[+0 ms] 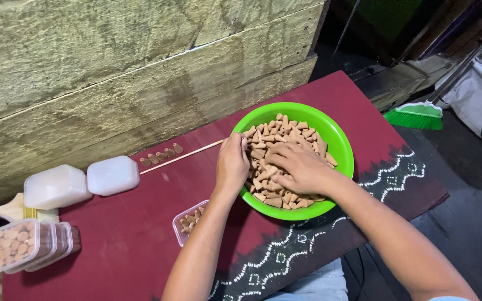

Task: The person sorts small clay pieces from a green bowl into a clear plastic container by hand. They repeatedly pick up pieces, inspect them, and place them into the container while occasionally adjusting the bowl's position on the table.

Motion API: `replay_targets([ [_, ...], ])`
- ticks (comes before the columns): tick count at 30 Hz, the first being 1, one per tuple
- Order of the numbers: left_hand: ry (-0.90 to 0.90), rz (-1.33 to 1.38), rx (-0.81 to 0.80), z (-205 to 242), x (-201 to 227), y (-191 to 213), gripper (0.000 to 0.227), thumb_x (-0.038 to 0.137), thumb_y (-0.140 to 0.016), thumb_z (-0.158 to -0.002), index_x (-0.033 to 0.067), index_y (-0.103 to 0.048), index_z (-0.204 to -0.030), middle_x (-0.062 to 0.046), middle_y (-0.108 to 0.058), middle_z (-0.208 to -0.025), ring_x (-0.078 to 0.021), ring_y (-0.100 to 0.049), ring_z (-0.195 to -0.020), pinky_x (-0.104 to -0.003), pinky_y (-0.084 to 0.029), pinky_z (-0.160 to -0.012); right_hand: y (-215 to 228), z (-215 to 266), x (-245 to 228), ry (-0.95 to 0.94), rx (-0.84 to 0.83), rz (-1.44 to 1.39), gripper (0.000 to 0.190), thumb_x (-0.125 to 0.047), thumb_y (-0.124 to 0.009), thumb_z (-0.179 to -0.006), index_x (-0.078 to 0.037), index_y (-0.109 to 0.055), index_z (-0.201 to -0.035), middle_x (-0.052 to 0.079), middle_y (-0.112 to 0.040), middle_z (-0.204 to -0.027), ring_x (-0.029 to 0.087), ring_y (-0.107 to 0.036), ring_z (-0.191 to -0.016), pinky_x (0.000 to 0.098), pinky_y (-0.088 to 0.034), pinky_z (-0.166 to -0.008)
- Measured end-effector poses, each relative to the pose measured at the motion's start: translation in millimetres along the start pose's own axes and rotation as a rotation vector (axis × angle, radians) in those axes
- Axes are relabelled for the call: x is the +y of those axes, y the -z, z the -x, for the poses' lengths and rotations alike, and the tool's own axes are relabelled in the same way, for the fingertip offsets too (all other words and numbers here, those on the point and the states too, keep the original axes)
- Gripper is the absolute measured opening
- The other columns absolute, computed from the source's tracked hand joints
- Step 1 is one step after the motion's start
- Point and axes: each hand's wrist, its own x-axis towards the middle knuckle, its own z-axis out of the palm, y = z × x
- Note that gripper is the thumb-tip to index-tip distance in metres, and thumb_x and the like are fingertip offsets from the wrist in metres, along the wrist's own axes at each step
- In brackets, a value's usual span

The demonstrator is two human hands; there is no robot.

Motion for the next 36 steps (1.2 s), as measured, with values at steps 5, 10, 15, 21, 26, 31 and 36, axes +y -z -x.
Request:
replay_targets([
  [5,-0.009,-0.02,0.005,2.4,-1.2,-2.4,0.015,0.017,-0.045,-0.109,0.0099,-0.052,-0.098,-0.017,-0.058,-0.08,-0.039,-0.062,-0.089,-0.047,-0.053,-0.083,5.4,30.5,0.1,0.02,0.024,-0.021,0.04,-0.046,-0.053,-0.095,-0.026,-0.064,-0.128,0.002,-0.064,-0.12,0.028,-0.055,-0.126,0.0495,-0.04,-0.104],
  [10,-0.002,-0.035,0.006,3.2,-1.9,-2.5,0.017,0.019,-0.045,-0.109,0.0091,-0.054,-0.098,-0.016,-0.06,-0.079,-0.0392,-0.063,-0.089,-0.048,-0.053,-0.084,-4.2,34.7,-0.1,0.045,0.095,-0.014,0.039,-0.046,-0.052,-0.098,-0.027,-0.066,-0.129,0.005,-0.065,-0.121,0.031,-0.058,-0.125,0.0516,-0.042,-0.103],
  [15,-0.027,-0.047,0.016,1.6,-5.3,-6.4,0.015,0.02,-0.046,-0.108,0.0098,-0.054,-0.101,-0.017,-0.062,-0.085,-0.0382,-0.064,-0.092,-0.047,-0.053,-0.085,4.8,30.8,-8.7,-0.031,0.114,-0.05,0.036,-0.044,-0.057,-0.096,-0.026,-0.067,-0.125,0.002,-0.066,-0.12,0.027,-0.058,-0.127,0.0456,-0.043,-0.102],
  [21,-0.06,-0.094,0.003,-0.3,0.0,-2.0,0.017,0.018,-0.047,-0.107,0.0061,-0.057,-0.099,-0.021,-0.061,-0.083,-0.0448,-0.062,-0.088,-0.053,-0.051,-0.081,33.8,28.2,-26.6,-0.085,0.221,-0.011,0.054,-0.04,-0.067,-0.09,-0.025,-0.059,-0.141,0.012,-0.059,-0.14,0.033,-0.06,-0.126,0.05,-0.046,-0.101],
  [26,-0.098,-0.118,0.023,0.7,-7.5,-6.0,0.015,0.016,-0.049,-0.107,0.0061,-0.058,-0.1,-0.021,-0.061,-0.083,-0.0451,-0.063,-0.087,-0.053,-0.051,-0.08,8.6,34.0,-7.4,-0.159,0.34,0.024,0.055,-0.043,-0.063,-0.095,-0.02,-0.055,-0.143,0.014,-0.05,-0.15,0.035,-0.057,-0.132,0.0502,-0.045,-0.104],
  [31,-0.089,-0.12,0.031,2.5,-2.4,-6.3,0.016,0.019,-0.049,-0.109,0.008,-0.058,-0.101,-0.017,-0.063,-0.084,-0.0407,-0.065,-0.091,-0.047,-0.053,-0.082,9.0,38.2,-9.0,-0.253,0.331,0.021,0.05,-0.048,-0.059,-0.097,-0.022,-0.057,-0.141,0.011,-0.051,-0.15,0.034,-0.054,-0.136,0.051,-0.04,-0.109],
  [36,-0.04,-0.103,0.018,2.9,-3.2,-4.2,0.015,0.02,-0.05,-0.108,0.0095,-0.059,-0.101,-0.016,-0.065,-0.085,-0.0389,-0.066,-0.094,-0.047,-0.053,-0.084,7.4,35.6,-8.7,-0.441,0.28,-0.008,0.046,-0.044,-0.055,-0.102,-0.019,-0.057,-0.14,0.013,-0.05,-0.148,0.037,-0.051,-0.137,0.0532,-0.042,-0.107],
])
